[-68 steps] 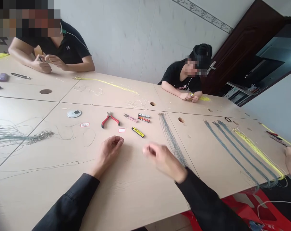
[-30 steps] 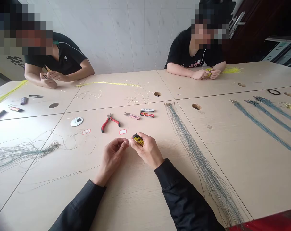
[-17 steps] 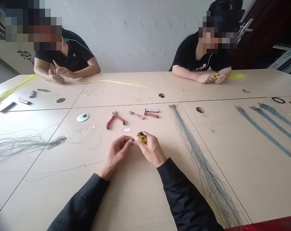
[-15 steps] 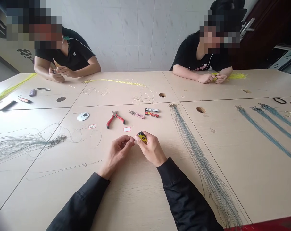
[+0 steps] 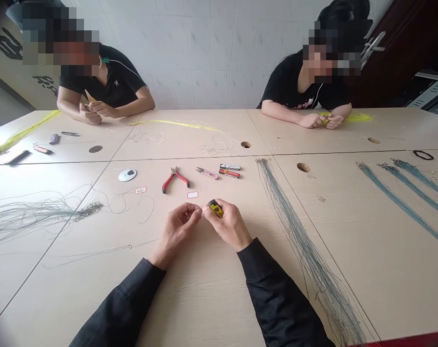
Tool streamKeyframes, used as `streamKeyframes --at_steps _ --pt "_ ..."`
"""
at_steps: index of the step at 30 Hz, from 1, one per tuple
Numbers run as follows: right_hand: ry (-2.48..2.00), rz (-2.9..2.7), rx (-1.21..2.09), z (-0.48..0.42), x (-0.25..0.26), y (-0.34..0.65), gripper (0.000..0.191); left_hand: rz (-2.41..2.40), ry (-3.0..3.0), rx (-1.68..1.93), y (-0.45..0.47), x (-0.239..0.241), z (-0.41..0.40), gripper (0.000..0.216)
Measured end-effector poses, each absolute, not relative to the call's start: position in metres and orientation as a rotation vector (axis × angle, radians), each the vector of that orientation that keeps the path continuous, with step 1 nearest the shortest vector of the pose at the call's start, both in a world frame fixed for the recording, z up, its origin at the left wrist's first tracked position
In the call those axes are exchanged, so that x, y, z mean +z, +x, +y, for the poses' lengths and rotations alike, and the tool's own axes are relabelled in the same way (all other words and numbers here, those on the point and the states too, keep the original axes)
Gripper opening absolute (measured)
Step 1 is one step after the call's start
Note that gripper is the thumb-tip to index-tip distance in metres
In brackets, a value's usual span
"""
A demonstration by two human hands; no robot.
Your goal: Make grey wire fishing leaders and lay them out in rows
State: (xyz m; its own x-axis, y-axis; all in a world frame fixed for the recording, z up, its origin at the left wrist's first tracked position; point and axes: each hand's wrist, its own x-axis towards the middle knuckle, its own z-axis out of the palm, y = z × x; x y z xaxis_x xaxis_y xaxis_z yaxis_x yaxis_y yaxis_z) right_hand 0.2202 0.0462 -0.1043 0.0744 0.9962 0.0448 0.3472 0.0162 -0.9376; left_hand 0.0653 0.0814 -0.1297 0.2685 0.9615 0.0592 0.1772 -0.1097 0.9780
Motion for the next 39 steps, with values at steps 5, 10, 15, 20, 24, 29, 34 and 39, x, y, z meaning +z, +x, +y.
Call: streamKeyframes --at_steps 5,10,15,20,24,29,34,39 --pt "-1.498 -1.405 0.931 0.047 -0.106 0.22 0.025 1.15 1.606 0.953 0.066 -0.13 0.081 0.027" --pt "-1.536 -1.452 0.887 0.047 -0.111 0.223 0.021 1.168 1.705 0.95 0.067 -0.13 0.081 0.023" --pt "-1.557 -1.501 0.87 0.047 -0.113 0.224 0.021 1.157 1.675 0.945 0.067 -0.129 0.08 0.023" --pt "-1.547 -1.549 0.854 0.046 -0.111 0.225 0.023 1.083 1.631 0.998 0.066 -0.122 0.078 0.02" --pt "-1.5 -1.559 0.901 0.046 -0.11 0.226 0.027 0.994 1.59 0.951 0.065 -0.123 0.079 0.027" --pt "-1.45 -1.52 0.968 0.047 -0.11 0.227 0.031 1.027 1.573 0.965 0.064 -0.13 0.082 0.024" --pt "-1.43 -1.465 1.014 0.048 -0.11 0.227 0.033 1.06 1.547 0.969 0.064 -0.13 0.082 0.022" --pt "-1.437 -1.428 1.084 0.048 -0.108 0.226 0.034 1.027 1.472 0.997 0.064 -0.126 0.083 0.023"
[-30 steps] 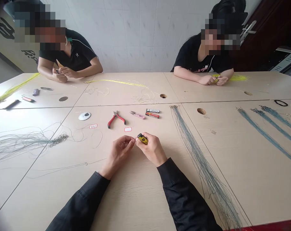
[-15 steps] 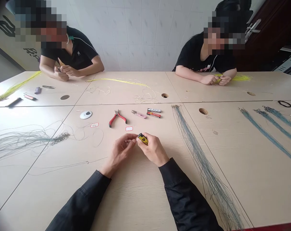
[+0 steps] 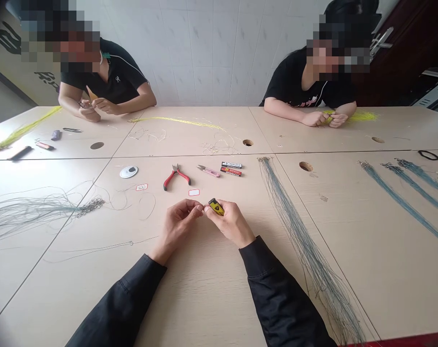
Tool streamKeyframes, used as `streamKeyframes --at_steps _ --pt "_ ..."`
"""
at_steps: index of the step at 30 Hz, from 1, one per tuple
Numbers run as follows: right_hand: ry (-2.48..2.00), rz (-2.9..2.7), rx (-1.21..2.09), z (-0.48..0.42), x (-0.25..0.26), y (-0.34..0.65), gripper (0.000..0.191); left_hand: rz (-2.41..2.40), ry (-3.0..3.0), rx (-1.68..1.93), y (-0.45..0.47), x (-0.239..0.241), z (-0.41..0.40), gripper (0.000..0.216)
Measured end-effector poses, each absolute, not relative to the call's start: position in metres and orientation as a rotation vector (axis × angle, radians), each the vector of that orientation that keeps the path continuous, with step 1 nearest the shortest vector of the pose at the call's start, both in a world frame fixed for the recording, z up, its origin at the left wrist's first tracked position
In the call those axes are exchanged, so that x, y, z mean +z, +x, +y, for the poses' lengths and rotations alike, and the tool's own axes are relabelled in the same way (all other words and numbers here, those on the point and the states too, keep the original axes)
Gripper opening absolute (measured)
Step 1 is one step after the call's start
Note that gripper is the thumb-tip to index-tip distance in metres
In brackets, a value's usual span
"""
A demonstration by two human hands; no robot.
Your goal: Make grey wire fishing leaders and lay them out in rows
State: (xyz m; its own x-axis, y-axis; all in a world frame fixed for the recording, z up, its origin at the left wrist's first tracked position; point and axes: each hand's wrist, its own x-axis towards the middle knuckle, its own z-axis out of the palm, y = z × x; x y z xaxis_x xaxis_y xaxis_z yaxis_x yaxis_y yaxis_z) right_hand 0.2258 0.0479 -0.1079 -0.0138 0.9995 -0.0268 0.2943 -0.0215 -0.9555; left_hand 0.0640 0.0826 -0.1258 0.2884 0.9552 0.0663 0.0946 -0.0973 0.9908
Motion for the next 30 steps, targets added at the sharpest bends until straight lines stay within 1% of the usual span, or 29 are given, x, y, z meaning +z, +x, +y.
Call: streamKeyframes --at_steps 10,16,24,26,30 --pt "-1.463 -1.441 1.071 0.0477 -0.1047 0.2229 0.03 1.023 1.472 0.96 0.0634 -0.1263 0.0843 0.018" --pt "-1.465 -1.508 0.999 0.0466 -0.11 0.2242 0.028 1.031 1.497 0.971 0.0631 -0.1281 0.0842 0.016" --pt "-1.494 -1.558 0.938 0.0463 -0.1095 0.2224 0.032 1.056 1.49 0.968 0.0656 -0.1288 0.0844 0.011" --pt "-1.495 -1.545 0.948 0.0462 -0.1074 0.2225 0.035 1.065 1.499 0.969 0.0662 -0.1282 0.0837 0.009" --pt "-1.586 -1.478 0.989 0.0464 -0.1073 0.2223 0.054 1.081 1.532 0.948 0.0668 -0.1253 0.0817 0.005"
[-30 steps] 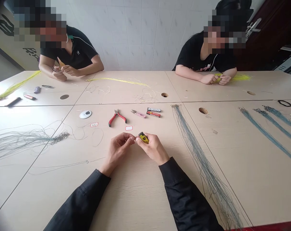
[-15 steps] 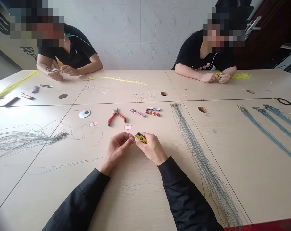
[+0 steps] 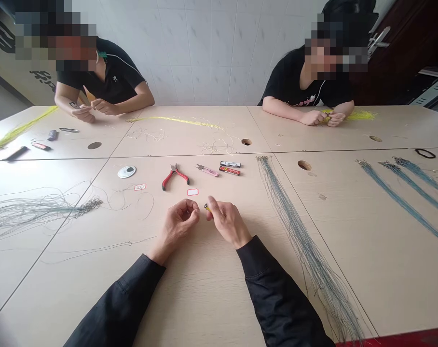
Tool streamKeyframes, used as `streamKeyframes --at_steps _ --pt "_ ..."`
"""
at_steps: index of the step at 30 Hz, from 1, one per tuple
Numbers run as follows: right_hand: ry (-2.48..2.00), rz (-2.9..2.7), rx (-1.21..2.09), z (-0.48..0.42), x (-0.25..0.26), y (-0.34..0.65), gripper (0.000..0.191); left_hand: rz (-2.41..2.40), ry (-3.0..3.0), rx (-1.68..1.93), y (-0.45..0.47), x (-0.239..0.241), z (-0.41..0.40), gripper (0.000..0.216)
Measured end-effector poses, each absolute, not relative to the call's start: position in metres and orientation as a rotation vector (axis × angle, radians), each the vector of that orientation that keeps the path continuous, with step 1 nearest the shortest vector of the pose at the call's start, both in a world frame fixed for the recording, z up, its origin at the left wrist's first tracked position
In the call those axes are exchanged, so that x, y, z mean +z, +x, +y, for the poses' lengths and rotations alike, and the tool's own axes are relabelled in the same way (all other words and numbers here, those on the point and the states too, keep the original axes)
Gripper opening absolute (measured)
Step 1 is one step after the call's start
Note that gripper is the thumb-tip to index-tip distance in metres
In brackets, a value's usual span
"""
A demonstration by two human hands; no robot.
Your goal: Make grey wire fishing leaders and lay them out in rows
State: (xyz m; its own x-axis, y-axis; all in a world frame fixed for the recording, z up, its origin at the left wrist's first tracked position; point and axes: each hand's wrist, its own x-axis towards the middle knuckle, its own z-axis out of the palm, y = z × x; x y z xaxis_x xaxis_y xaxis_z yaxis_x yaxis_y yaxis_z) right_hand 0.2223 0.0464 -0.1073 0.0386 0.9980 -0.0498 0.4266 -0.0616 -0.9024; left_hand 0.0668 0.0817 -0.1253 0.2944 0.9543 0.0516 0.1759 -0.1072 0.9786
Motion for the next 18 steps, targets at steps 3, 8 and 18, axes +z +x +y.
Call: streamKeyframes --at_steps 3,8,18 --pt "-1.701 -1.492 0.931 0.0474 -0.1103 0.2207 0.058 1.097 1.558 0.933 0.0672 -0.1222 0.0799 0.004" --pt "-1.824 -1.537 0.841 0.0495 -0.1134 0.219 0.052 1.072 1.585 0.922 0.0674 -0.1199 0.078 0.007" --pt "-1.647 -1.365 0.931 0.0501 -0.1161 0.2219 0.057 1.114 1.582 0.96 0.0665 -0.1226 0.0794 0.003"
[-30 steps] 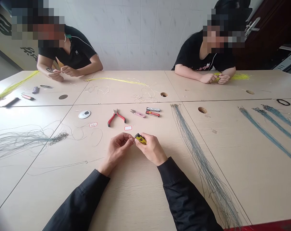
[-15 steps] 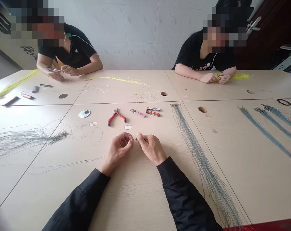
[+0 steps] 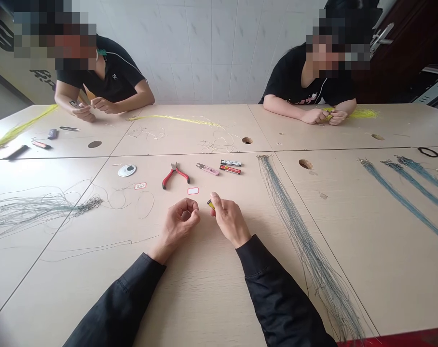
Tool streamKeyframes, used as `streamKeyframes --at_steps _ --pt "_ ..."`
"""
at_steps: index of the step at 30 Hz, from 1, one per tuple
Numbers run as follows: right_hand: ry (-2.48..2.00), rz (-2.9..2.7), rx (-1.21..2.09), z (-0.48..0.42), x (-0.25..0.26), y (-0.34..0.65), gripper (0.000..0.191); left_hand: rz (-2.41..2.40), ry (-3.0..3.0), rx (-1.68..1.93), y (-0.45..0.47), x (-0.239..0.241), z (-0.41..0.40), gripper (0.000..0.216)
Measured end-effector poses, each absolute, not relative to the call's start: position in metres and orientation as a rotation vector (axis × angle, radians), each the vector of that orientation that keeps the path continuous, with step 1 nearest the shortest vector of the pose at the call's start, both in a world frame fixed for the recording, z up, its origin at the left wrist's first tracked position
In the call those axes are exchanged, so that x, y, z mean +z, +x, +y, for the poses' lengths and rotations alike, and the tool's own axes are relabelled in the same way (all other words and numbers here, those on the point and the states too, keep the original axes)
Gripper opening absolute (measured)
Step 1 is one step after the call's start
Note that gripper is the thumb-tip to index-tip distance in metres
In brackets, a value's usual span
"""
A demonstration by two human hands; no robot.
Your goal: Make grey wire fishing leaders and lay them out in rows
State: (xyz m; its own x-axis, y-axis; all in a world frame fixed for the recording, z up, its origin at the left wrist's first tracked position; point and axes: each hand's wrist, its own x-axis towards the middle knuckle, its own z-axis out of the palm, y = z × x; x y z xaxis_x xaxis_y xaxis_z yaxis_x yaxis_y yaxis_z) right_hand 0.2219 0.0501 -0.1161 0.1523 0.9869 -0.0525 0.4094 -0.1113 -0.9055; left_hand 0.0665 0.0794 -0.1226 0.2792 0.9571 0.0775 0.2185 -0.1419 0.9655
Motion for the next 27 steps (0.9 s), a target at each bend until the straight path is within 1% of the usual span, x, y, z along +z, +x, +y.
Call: streamKeyframes --at_steps 2,6,8,13,17,23,27 --pt "-1.635 -1.309 0.922 0.0504 -0.1152 0.2227 0.056 1.118 1.565 0.964 0.0666 -0.1224 0.0797 0.003" --pt "-1.572 -1.142 1.051 0.0517 -0.1131 0.2229 0.055 1.101 1.55 0.975 0.0671 -0.1222 0.0801 0.003" --pt "-1.544 -1.117 1.059 0.0524 -0.1139 0.223 0.057 1.104 1.546 0.975 0.0672 -0.1222 0.0801 0.003" --pt "-1.576 -1.286 1.026 0.0513 -0.1168 0.2229 0.058 1.099 1.536 0.97 0.0671 -0.1211 0.0797 0.003" --pt "-1.637 -1.459 0.955 0.0494 -0.1139 0.221 0.056 1.086 1.558 0.95 0.066 -0.1195 0.0792 0.01" --pt "-1.746 -1.534 0.875 0.0511 -0.1125 0.2191 0.055 1.07 1.582 0.961 0.0655 -0.1209 0.0791 0.015" --pt "-1.766 -1.6 0.808 0.0514 -0.114 0.2185 0.049 1.062 1.59 0.957 0.0657 -0.1217 0.0792 0.016"
